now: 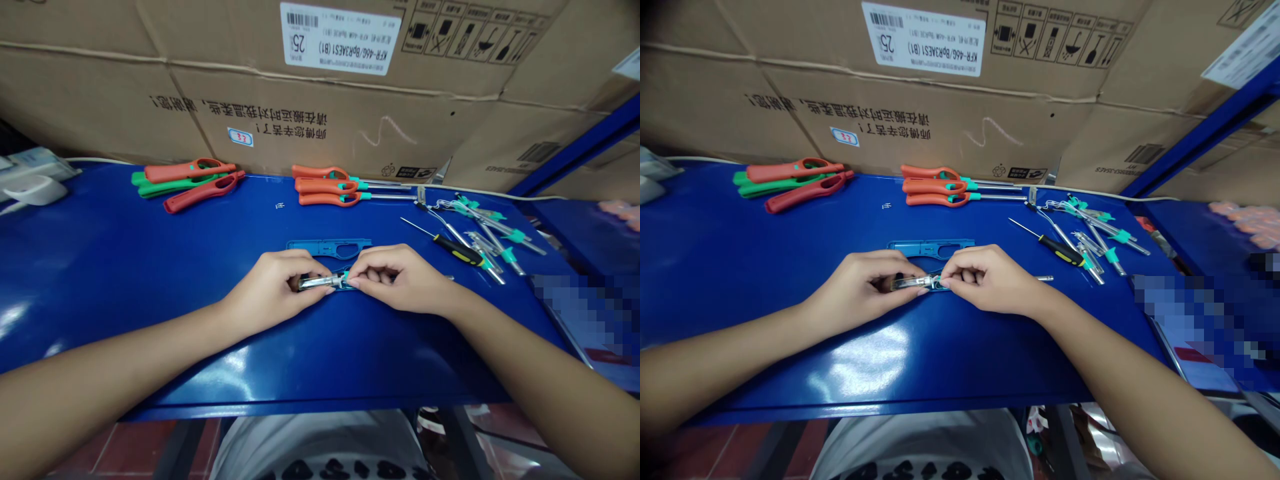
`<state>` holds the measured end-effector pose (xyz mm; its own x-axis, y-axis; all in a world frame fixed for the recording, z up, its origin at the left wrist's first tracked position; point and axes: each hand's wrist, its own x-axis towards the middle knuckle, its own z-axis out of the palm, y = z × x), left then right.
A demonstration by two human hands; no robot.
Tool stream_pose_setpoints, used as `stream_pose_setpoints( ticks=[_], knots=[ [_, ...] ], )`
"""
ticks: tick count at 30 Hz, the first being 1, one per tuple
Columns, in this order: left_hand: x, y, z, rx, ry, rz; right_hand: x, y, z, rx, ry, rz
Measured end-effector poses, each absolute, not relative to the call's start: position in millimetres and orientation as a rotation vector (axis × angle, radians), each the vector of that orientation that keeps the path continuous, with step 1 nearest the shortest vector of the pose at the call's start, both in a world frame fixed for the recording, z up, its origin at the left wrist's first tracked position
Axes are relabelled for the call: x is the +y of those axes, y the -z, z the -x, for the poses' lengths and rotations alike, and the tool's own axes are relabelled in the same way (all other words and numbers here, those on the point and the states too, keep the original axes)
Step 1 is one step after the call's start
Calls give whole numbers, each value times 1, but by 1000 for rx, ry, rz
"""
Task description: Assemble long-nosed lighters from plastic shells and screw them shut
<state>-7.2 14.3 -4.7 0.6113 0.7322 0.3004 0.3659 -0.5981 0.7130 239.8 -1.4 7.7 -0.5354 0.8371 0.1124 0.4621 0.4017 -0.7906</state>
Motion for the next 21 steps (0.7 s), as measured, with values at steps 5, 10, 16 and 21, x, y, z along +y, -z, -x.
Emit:
stream_pose_setpoints(
  ticks=[5, 10, 16, 21],
  knots=[
    [14, 5, 7, 848, -789, -2207, -2, -9, -239, -2178, -961, 1080],
    [14, 5, 6, 844, -800, -2191, -1, -9, -238, -2190, -935, 1066],
    [12, 8, 6, 842, -836, -2170, -1, -8, -237, -2182, -925, 1058],
    [9, 8, 5, 843, -849, -2154, 0, -8, -236, -2151, -970, 1076]
  ],
)
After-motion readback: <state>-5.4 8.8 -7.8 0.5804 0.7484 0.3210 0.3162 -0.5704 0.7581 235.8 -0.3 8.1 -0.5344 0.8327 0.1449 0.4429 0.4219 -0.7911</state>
